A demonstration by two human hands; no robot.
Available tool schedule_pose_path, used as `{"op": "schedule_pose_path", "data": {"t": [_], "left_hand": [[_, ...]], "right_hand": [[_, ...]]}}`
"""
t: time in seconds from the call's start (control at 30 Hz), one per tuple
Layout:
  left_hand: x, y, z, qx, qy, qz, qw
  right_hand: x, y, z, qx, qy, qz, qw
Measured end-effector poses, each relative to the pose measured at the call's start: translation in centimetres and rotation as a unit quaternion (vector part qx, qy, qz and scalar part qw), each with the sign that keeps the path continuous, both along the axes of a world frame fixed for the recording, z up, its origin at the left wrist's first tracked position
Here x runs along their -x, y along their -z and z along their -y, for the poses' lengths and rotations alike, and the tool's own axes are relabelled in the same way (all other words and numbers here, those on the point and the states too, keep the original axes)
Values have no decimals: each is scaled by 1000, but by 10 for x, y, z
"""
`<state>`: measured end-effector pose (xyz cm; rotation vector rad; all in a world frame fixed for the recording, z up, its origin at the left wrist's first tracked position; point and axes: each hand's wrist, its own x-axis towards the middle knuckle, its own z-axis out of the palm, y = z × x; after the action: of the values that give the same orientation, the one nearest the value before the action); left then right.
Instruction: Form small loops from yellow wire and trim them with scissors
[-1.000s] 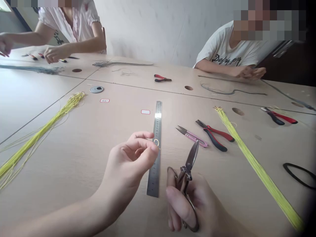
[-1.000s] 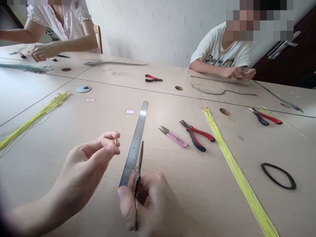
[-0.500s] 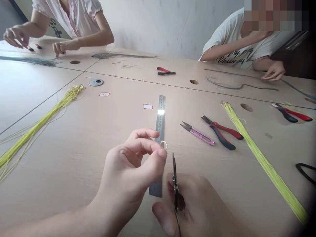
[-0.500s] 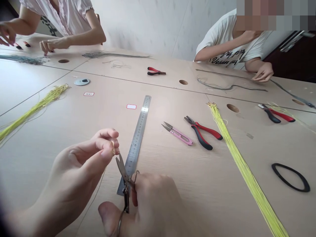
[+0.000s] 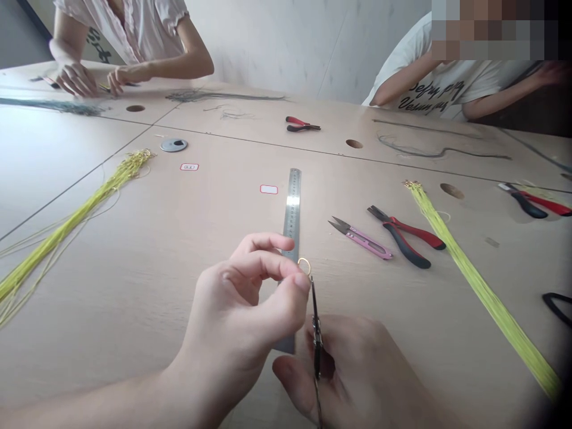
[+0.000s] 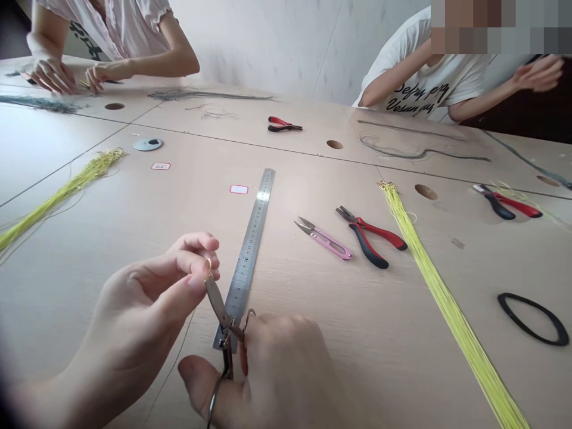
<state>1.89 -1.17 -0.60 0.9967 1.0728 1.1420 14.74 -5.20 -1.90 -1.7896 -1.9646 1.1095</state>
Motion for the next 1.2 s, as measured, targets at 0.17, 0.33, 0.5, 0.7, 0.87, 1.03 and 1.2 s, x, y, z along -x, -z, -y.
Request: {"op": "schedule_pose_path", "data": {"t": [0.17,0.33,0.5,0.7,0.87,1.03,1.2], "left_hand": [[0,1,0,3,0,1,1000],[0,2,0,-7,-5,-1,1000],[0,3,1,-11,-3,-8,1000],[0,2,1,-8,-7,-9,1000],[0,1,1,0,4,-15,1000],[0,1,1,-1,7,-16,1000],[0,2,1,-4,8,-12,1000]], "right_hand": [[0,0,1,2,15,-4,1000],[2,-3,0,42,26,4,999],[2,-4,-1,82,28,11,996],[3,-4,-1,79,26,16,996],[1,-5,-3,63,34,31,997],[-1,-2,-2,44,31,44,998],[0,-1,-2,48,15,51,997]]}}
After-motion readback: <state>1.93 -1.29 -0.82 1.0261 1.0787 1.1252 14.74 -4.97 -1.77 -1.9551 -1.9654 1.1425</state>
